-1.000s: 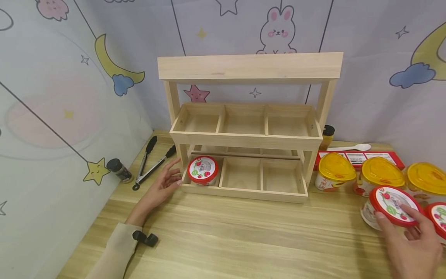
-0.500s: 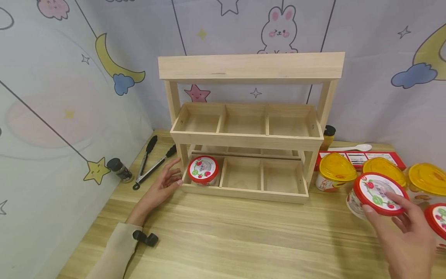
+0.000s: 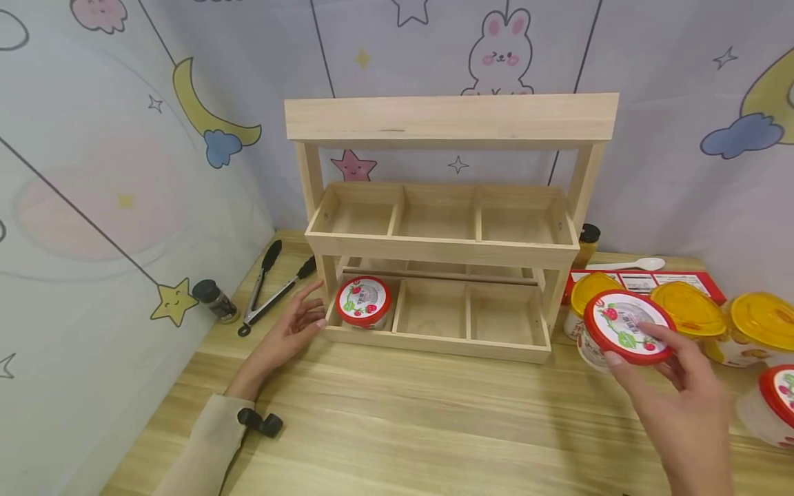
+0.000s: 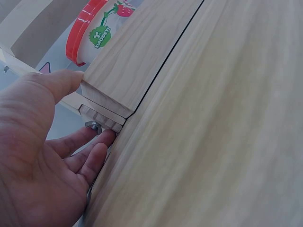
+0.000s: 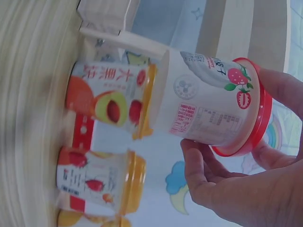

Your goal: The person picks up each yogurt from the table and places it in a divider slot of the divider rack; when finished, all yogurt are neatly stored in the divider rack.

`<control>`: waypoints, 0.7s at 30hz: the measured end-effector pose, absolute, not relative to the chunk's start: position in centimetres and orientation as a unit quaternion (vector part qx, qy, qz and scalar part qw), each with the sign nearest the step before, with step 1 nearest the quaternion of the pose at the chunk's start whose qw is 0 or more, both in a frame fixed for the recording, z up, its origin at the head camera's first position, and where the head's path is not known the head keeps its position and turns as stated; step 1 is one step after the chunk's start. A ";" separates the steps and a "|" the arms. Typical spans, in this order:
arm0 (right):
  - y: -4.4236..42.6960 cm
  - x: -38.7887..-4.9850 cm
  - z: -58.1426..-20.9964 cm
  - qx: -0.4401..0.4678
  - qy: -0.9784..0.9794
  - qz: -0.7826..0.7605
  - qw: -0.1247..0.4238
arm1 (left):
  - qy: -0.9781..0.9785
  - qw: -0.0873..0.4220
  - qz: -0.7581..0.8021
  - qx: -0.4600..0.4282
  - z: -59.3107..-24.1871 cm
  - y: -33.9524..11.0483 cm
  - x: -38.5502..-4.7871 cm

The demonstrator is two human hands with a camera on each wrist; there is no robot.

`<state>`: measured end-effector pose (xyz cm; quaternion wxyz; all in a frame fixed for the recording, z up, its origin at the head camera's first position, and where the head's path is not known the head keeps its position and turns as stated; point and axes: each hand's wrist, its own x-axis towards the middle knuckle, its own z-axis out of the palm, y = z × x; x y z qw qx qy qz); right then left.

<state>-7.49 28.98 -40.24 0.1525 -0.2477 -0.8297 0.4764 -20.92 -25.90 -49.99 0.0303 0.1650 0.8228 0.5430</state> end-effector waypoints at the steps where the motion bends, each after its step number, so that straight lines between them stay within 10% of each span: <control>1: 28.8 -7.5 -40.2 -0.238 -0.828 0.482 0.158 | 0.823 0.030 0.543 0.166 -50.0 -25.9 -20.9; 21: 27.3 -9.9 -40.0 -0.081 -0.858 0.489 0.135 | 0.822 0.032 0.545 0.162 -49.7 -25.8 -20.7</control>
